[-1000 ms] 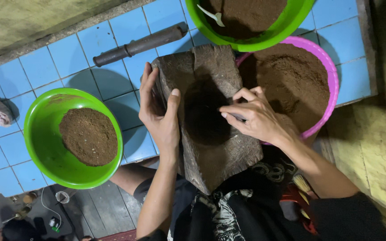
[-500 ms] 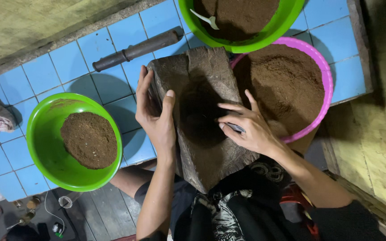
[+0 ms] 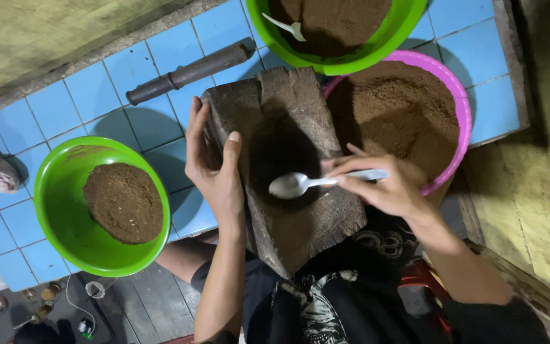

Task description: The person uses a spoon to scoop brown powder from a pink bowl and places it into a wooden mortar. They then use the spoon to grind the powder inside the mortar repeatedly. The person occasionally scoops more powder from the pink bowl to continue the grinding process.

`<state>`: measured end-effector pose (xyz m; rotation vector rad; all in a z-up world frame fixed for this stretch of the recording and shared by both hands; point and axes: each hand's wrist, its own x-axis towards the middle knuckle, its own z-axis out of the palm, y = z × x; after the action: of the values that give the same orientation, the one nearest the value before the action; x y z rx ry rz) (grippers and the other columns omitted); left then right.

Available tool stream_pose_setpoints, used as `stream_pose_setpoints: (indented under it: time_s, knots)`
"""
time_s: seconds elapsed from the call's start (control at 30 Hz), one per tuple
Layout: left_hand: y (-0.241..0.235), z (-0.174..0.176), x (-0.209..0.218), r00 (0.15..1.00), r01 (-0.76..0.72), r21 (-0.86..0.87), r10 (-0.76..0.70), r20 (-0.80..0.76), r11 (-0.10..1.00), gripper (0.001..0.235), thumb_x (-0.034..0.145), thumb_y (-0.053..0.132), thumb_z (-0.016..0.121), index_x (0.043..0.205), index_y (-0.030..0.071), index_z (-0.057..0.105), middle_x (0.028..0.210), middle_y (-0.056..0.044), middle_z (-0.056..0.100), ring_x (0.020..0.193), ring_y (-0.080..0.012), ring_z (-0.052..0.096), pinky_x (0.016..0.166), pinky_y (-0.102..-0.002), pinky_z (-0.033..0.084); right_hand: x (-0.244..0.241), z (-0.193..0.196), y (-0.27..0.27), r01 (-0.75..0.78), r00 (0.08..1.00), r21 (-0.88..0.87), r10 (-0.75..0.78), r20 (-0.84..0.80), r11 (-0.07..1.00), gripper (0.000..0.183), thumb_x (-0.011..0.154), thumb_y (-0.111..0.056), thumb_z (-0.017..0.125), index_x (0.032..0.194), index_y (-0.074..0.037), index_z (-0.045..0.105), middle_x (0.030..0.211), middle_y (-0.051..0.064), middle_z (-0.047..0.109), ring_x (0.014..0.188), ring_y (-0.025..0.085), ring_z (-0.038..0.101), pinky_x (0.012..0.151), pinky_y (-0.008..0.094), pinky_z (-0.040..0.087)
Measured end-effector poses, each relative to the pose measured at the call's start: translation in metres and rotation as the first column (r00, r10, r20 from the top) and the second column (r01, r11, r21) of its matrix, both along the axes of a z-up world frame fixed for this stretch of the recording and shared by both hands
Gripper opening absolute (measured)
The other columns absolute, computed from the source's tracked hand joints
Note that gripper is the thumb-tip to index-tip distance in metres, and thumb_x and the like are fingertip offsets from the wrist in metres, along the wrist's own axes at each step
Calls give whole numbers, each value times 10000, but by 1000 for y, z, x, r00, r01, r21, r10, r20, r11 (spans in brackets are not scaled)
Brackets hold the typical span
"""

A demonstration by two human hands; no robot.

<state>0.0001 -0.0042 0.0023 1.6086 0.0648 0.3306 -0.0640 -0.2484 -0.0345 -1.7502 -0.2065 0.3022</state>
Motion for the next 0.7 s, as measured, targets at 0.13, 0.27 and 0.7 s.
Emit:
stream_pose_setpoints:
  time_s: [0.13,0.27,0.7]
  knots:
    - [0,-5,4,1000,7,-8,-7,9,1000,517,903,-5,711,1394,31,553,1534,-218,438,1468,-311,379,1237,-440,287,-17,-6,-38,287,955,23,-284,-84,958,183,898,-143,695,1022,-22,753,1049,185,755,1108,251,697,1121,488,427]
    - [-6,0,1,1000,3,-26,-3,10,1000,477,934,62,681,1384,11,532,1549,-228,412,1491,-310,366,1247,-430,326,-38,-7,-88,544,832,-114,-516,205,832,137,987,24,665,1115,68,688,933,189,693,780,231,678,706,304,538]
    - [-8,4,1,1000,2,-14,-2,-3,1000,488,961,200,678,1385,18,517,1568,-232,396,1518,-304,355,1247,-408,380,-62,-16,-64,572,727,-145,-417,546,807,103,1020,-5,599,1083,70,632,1034,206,637,624,120,577,472,190,466]
